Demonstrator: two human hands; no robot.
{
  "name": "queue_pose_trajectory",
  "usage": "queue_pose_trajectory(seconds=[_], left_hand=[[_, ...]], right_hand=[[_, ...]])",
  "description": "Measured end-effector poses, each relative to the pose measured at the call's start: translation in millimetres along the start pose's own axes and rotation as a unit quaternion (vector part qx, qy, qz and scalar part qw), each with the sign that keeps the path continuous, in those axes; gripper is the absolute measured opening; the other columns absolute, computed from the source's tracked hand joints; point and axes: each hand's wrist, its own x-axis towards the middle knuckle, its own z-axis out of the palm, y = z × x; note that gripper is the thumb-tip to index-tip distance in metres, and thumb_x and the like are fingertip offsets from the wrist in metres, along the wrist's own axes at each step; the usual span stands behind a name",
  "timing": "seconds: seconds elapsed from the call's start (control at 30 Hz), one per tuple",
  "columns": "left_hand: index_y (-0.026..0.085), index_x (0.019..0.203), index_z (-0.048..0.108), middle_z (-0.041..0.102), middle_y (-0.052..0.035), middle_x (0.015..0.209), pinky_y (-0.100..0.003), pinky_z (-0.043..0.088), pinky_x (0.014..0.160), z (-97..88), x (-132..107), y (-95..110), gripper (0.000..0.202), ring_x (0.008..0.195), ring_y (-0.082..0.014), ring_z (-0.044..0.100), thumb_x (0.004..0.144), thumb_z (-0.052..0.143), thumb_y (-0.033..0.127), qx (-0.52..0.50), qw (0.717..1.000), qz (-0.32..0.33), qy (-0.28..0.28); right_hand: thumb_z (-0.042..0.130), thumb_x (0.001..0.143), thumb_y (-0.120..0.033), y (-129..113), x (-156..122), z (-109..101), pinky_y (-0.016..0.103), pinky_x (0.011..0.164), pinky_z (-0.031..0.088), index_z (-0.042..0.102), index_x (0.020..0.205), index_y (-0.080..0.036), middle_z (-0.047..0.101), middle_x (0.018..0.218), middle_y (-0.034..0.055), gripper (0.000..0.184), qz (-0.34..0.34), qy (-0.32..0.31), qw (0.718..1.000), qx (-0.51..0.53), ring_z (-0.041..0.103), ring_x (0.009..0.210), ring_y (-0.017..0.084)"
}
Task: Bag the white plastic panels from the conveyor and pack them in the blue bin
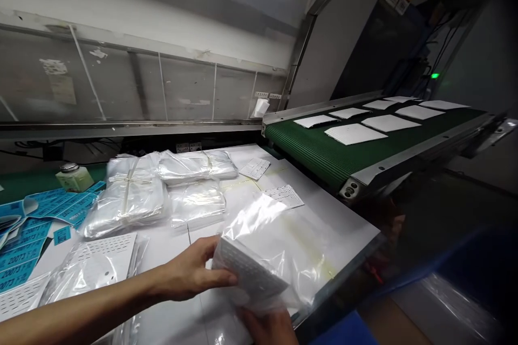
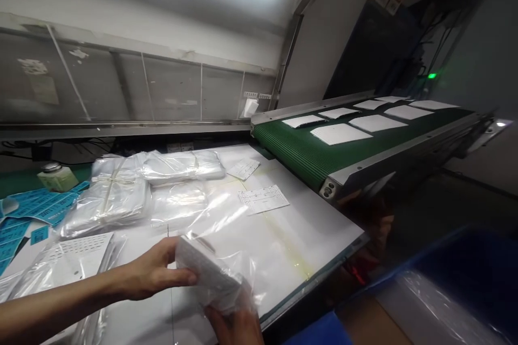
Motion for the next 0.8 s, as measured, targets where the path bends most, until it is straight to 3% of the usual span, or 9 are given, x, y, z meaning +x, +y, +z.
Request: queue_pose_trajectory(seconds=[0.1,0.2,0.33,0.4,0.5,0.6,0.67,0.73,0.8], left_hand=[[0.014,0.107,0.063,0.067,-0.0051,0.097,-0.035,0.048,0.086,6.5,11,-17,0.034,0.095,-0.0227,0.06,0.076,0.067,0.028,-0.09,0.994,-0.009,-0.053],[0.014,0.101,0.066,0.069,-0.0045,0.096,-0.035,0.048,0.085,8.9,9,-40,0.031,0.095,-0.0247,0.061,0.073,0.069,0.027,-0.097,0.989,-0.054,-0.095],[0.014,0.093,0.068,0.069,-0.0042,0.092,-0.035,0.048,0.083,7.8,3,-52,0.029,0.094,-0.0257,0.062,0.069,0.073,0.028,-0.101,0.985,-0.098,-0.097],[0.013,0.093,0.068,0.069,-0.0049,0.093,-0.037,0.048,0.084,6.3,2,-44,0.03,0.093,-0.0256,0.062,0.068,0.073,0.029,-0.124,0.983,-0.119,-0.071],[0.012,0.095,0.066,0.068,-0.0077,0.095,-0.036,0.049,0.08,3.4,2,-23,0.033,0.087,-0.0234,0.063,0.072,0.07,0.035,-0.178,0.972,-0.155,0.0],[0.01,0.095,0.065,0.068,-0.0104,0.092,-0.033,0.048,0.074,0.4,-1,-2,0.037,0.079,-0.02,0.063,0.078,0.063,0.043,-0.229,0.957,-0.168,0.064],[0.009,0.094,0.065,0.068,-0.0114,0.093,-0.031,0.048,0.075,-2.1,-8,10,0.037,0.08,-0.019,0.063,0.08,0.062,0.043,-0.267,0.948,-0.165,0.06],[0.009,0.093,0.066,0.068,-0.0112,0.094,-0.03,0.047,0.08,-6.8,-18,21,0.032,0.084,-0.0186,0.063,0.079,0.064,0.038,-0.294,0.941,-0.168,0.023],[0.01,0.089,0.067,0.069,-0.0101,0.093,-0.03,0.047,0.082,-14.5,-32,30,0.026,0.084,-0.0185,0.064,0.077,0.067,0.033,-0.291,0.938,-0.186,-0.017]], right_hand=[[0.072,0.057,-0.028,1,0,-6,0.047,0.102,0.032,0.066,0.11,-0.022,0.062,0.116,0.0092,0.053,-0.06,0.019,0.994,-0.088,0.048,0.116,0.036],[0.074,0.053,-0.028,13,-4,-6,0.05,0.101,0.033,0.059,0.119,-0.019,0.056,0.125,0.0126,0.068,-0.042,0.054,0.994,-0.091,0.046,0.118,0.039],[0.073,0.059,-0.034,27,-9,5,0.05,0.103,0.032,0.065,0.109,-0.017,0.058,0.123,0.0147,0.054,-0.06,0.071,0.99,-0.105,0.041,0.124,0.04],[0.073,0.06,-0.04,24,-13,10,0.047,0.102,0.035,0.063,0.11,-0.014,0.059,0.122,0.0166,0.058,-0.046,0.091,0.991,-0.091,0.046,0.12,0.039],[0.069,0.063,-0.052,6,-22,15,0.038,0.086,0.05,0.052,0.122,-0.013,0.067,0.109,0.0142,0.073,0.015,0.082,0.997,-0.007,0.062,0.101,0.033],[0.063,0.071,-0.055,-21,-24,14,0.03,0.076,0.053,0.06,0.112,-0.018,0.072,0.094,0.0089,0.056,-0.009,0.043,0.999,0.019,0.067,0.089,0.027],[0.058,0.075,-0.052,-39,-16,9,0.03,0.078,0.052,0.068,0.095,-0.02,0.072,0.093,0.009,0.038,-0.06,0.007,0.998,-0.002,0.066,0.091,0.028],[0.055,0.078,-0.048,-55,-1,2,0.034,0.078,0.053,0.069,0.089,-0.019,0.072,0.093,0.0111,0.034,-0.104,-0.042,0.994,-0.008,0.066,0.091,0.029],[0.057,0.076,-0.043,-71,16,-4,0.035,0.068,0.054,0.068,0.085,-0.017,0.071,0.087,0.0126,0.03,-0.116,-0.08,0.989,-0.033,0.066,0.08,0.03]])
